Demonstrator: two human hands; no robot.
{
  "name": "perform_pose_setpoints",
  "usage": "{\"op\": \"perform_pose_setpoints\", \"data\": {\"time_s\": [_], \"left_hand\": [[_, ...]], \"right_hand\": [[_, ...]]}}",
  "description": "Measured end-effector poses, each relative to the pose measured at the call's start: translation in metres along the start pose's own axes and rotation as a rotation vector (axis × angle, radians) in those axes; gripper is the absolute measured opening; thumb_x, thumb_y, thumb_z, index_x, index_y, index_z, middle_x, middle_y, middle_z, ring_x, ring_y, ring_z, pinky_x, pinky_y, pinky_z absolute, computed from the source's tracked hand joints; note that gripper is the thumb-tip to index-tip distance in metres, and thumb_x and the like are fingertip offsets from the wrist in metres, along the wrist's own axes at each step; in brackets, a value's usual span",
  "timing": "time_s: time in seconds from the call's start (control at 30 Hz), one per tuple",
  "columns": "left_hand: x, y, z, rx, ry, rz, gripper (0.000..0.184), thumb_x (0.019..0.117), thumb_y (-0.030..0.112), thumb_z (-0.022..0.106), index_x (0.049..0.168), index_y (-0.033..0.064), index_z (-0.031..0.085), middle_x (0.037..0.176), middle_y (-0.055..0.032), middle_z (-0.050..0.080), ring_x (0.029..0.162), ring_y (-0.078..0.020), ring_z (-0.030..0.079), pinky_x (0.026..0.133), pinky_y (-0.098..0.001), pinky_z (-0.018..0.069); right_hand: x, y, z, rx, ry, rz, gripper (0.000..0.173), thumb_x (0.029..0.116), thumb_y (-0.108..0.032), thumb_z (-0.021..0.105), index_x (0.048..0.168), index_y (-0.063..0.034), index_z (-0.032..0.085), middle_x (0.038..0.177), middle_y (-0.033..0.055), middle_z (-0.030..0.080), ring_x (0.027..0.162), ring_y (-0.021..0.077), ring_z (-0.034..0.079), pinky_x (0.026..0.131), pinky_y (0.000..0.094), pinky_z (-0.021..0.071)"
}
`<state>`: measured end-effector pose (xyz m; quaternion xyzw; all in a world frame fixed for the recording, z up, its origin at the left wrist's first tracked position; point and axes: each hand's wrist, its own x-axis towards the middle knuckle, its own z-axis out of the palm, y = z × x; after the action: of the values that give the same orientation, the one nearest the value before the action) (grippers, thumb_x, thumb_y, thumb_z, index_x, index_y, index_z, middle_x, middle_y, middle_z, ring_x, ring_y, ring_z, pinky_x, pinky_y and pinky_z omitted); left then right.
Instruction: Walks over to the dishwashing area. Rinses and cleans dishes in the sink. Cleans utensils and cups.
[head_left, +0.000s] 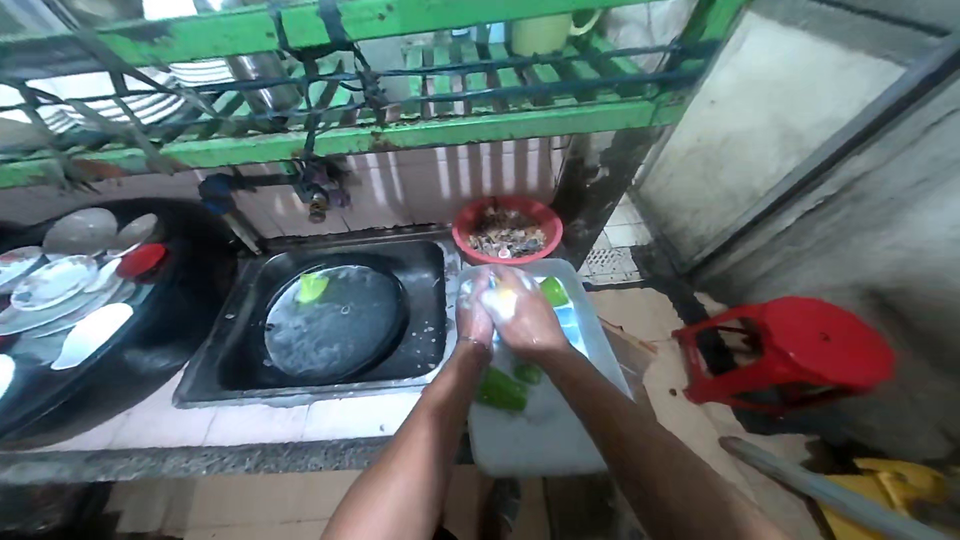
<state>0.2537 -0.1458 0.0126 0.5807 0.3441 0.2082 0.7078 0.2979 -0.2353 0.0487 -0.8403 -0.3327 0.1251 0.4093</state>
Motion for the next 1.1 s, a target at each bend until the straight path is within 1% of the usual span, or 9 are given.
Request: {"op": "perform_pose_setpoints", "data": {"time_s": [0.13, 0.27, 0.5, 0.67, 0.73, 0.83, 0.93, 1.03, 1.1], "left_hand": [[-0.01, -0.007, 0.009, 0.251, 0.084, 0.118, 0.05, 0.1004, 0.051, 0.06, 0.128, 0.0091, 0.064, 0.109, -0.0134, 0.072, 0.101, -0.0244, 0.07, 0.093, -0.05, 0.0558], [0.006, 0.003, -0.002, 0.231, 0.106, 0.119, 0.049, 0.1078, 0.045, 0.049, 0.133, 0.0043, 0.06, 0.12, -0.0179, 0.067, 0.112, -0.0274, 0.064, 0.101, -0.0501, 0.0509], [-0.012, 0.019, 0.005, 0.196, -0.004, 0.471, 0.036, 0.1046, 0.029, 0.053, 0.13, 0.0054, 0.06, 0.112, -0.0115, 0.069, 0.101, -0.0171, 0.068, 0.091, -0.0414, 0.0571], [0.013, 0.025, -0.012, -0.349, 0.232, -0.12, 0.069, 0.108, 0.06, 0.028, 0.141, 0.0064, 0.054, 0.131, -0.0165, 0.063, 0.119, -0.0276, 0.061, 0.098, -0.0521, 0.0521], [0.015, 0.027, -0.015, -0.443, 0.173, -0.183, 0.075, 0.1045, 0.068, 0.027, 0.137, 0.0071, 0.056, 0.124, -0.0152, 0.066, 0.112, -0.0269, 0.064, 0.093, -0.0512, 0.0547], [0.01, 0.019, -0.012, -0.512, 0.0, -0.23, 0.068, 0.1059, 0.064, 0.029, 0.129, 0.0067, 0.059, 0.11, -0.0121, 0.069, 0.098, -0.0226, 0.067, 0.082, -0.0438, 0.0576], [0.005, 0.02, -0.009, -0.577, -0.098, -0.295, 0.055, 0.1086, 0.054, 0.031, 0.126, 0.0088, 0.058, 0.105, -0.0092, 0.068, 0.093, -0.0197, 0.067, 0.079, -0.0395, 0.057], [0.005, 0.022, -0.017, -0.488, -0.147, -0.293, 0.034, 0.1087, 0.038, 0.04, 0.109, 0.0102, 0.06, 0.085, -0.0049, 0.066, 0.075, -0.0153, 0.065, 0.065, -0.0342, 0.0571], [0.003, 0.015, -0.02, -0.417, -0.121, -0.244, 0.03, 0.1075, 0.034, 0.046, 0.115, 0.0081, 0.06, 0.089, -0.0067, 0.066, 0.079, -0.0167, 0.065, 0.069, -0.0362, 0.0569]], "right_hand": [[0.017, 0.014, -0.01, 0.299, -0.054, 0.218, 0.049, 0.1119, -0.041, 0.037, 0.134, -0.0047, 0.063, 0.129, 0.0182, 0.065, 0.124, 0.0285, 0.061, 0.106, 0.0534, 0.0472], [-0.006, -0.015, -0.004, -0.208, -0.09, 0.178, 0.046, 0.1015, -0.034, 0.056, 0.139, -0.0066, 0.059, 0.14, 0.0212, 0.058, 0.131, 0.0393, 0.056, 0.103, 0.0615, 0.0488], [0.001, 0.03, -0.007, 0.705, -0.097, 0.316, 0.048, 0.113, -0.036, 0.031, 0.147, -0.0104, 0.053, 0.137, 0.0108, 0.062, 0.122, 0.0182, 0.06, 0.105, 0.0435, 0.0497], [-0.025, 0.009, -0.012, 0.736, -0.008, 0.418, 0.045, 0.1103, -0.04, 0.043, 0.141, -0.0094, 0.057, 0.133, 0.0127, 0.063, 0.118, 0.0227, 0.062, 0.097, 0.0474, 0.0528], [-0.026, 0.002, -0.011, 0.648, 0.153, 0.369, 0.031, 0.1013, -0.024, 0.058, 0.127, -0.0057, 0.06, 0.109, 0.014, 0.068, 0.096, 0.0235, 0.066, 0.081, 0.0468, 0.0566], [-0.03, -0.016, -0.007, 0.258, 0.281, 0.214, 0.056, 0.0867, -0.01, 0.069, 0.138, -0.0043, 0.047, 0.125, 0.0198, 0.061, 0.107, 0.031, 0.066, 0.088, 0.0512, 0.0573], [-0.034, -0.001, 0.014, -0.094, 0.19, -0.135, 0.05, 0.0901, -0.007, 0.069, 0.136, 0.0034, 0.054, 0.13, 0.0279, 0.061, 0.115, 0.0395, 0.066, 0.098, 0.0529, 0.0556], [-0.03, 0.03, 0.026, -0.307, 0.002, -0.53, 0.027, 0.0907, -0.007, 0.072, 0.116, 0.0, 0.069, 0.119, 0.021, 0.069, 0.116, 0.0366, 0.066, 0.1, 0.0514, 0.0557], [-0.028, 0.025, 0.03, -0.341, -0.067, -0.467, 0.016, 0.0916, -0.009, 0.072, 0.105, -0.0008, 0.074, 0.111, 0.0204, 0.072, 0.114, 0.0376, 0.067, 0.1, 0.0528, 0.0547]]}}
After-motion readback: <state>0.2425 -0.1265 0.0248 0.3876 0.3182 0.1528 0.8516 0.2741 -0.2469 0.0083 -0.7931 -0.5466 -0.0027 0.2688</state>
